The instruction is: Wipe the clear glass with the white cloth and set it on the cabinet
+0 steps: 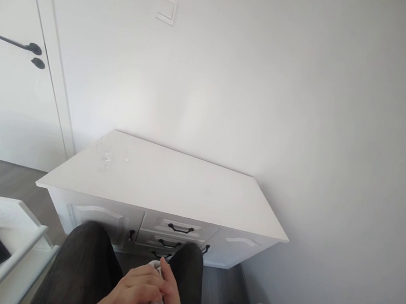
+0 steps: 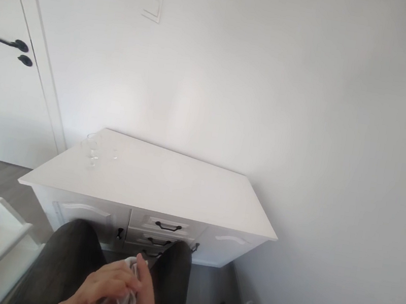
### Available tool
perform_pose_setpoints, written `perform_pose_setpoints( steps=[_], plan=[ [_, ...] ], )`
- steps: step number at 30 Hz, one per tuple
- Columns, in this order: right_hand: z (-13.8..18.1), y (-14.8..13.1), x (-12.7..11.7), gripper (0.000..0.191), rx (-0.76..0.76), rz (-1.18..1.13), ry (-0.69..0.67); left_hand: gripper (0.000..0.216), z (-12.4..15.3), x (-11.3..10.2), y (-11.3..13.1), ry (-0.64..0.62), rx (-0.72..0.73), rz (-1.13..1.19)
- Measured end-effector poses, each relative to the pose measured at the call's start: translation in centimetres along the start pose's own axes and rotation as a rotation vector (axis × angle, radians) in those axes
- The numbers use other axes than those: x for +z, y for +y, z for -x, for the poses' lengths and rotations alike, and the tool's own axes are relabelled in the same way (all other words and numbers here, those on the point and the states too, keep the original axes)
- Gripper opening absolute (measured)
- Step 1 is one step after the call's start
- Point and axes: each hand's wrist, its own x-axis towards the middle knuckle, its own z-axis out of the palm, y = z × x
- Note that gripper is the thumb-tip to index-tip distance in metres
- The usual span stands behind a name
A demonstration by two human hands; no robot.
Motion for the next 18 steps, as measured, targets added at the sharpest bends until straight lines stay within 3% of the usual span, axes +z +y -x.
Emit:
perform_pose_setpoints(
  steps=[2, 4, 8, 10, 12, 14, 17, 18],
  plan=[
    [-0.5, 0.3, -0.3, 0.050, 0.001, -0.017, 0.133, 0.044, -0.7, -1.0, -0.6, -0.107, 0.098, 0.060],
    [-0.7, 0.5, -0.7, 0.046, -0.137, 0.025, 0.254, 0.040, -1.3, -1.6, -0.7, -0.177, 0.115, 0.137],
    [-0.2, 0.2, -1.8, 0.033, -0.638, 0.204, 0.367, 0.028, -2.7, -1.5, 0.2, -0.149, -0.187, 0.108],
    [0.0, -0.3, -2.2, 0.033, -0.691, 0.215, 0.440, 0.024, -3.5, -1.5, 0.4, -0.220, -0.222, 0.008],
    [-0.3, -0.8, -2.5, 0.040, -0.497, 0.117, 0.475, 0.024, -4.2, -1.9, 0.2, -0.281, -0.143, -0.111],
    [-0.8, -1.0, -2.7, 0.049, -0.163, -0.057, 0.416, 0.030, -4.7, -2.8, -0.4, -0.319, 0.027, -0.203],
    [-1.4, -0.8, -2.8, 0.056, 0.377, -0.237, 0.066, 0.039, -5.1, -4.1, -1.4, -0.363, 0.338, -0.266],
    [-1.5, -0.7, -2.8, 0.058, 0.488, -0.241, -0.024, 0.037, -5.2, -4.4, -1.6, -0.380, 0.378, -0.283]
  ],
)
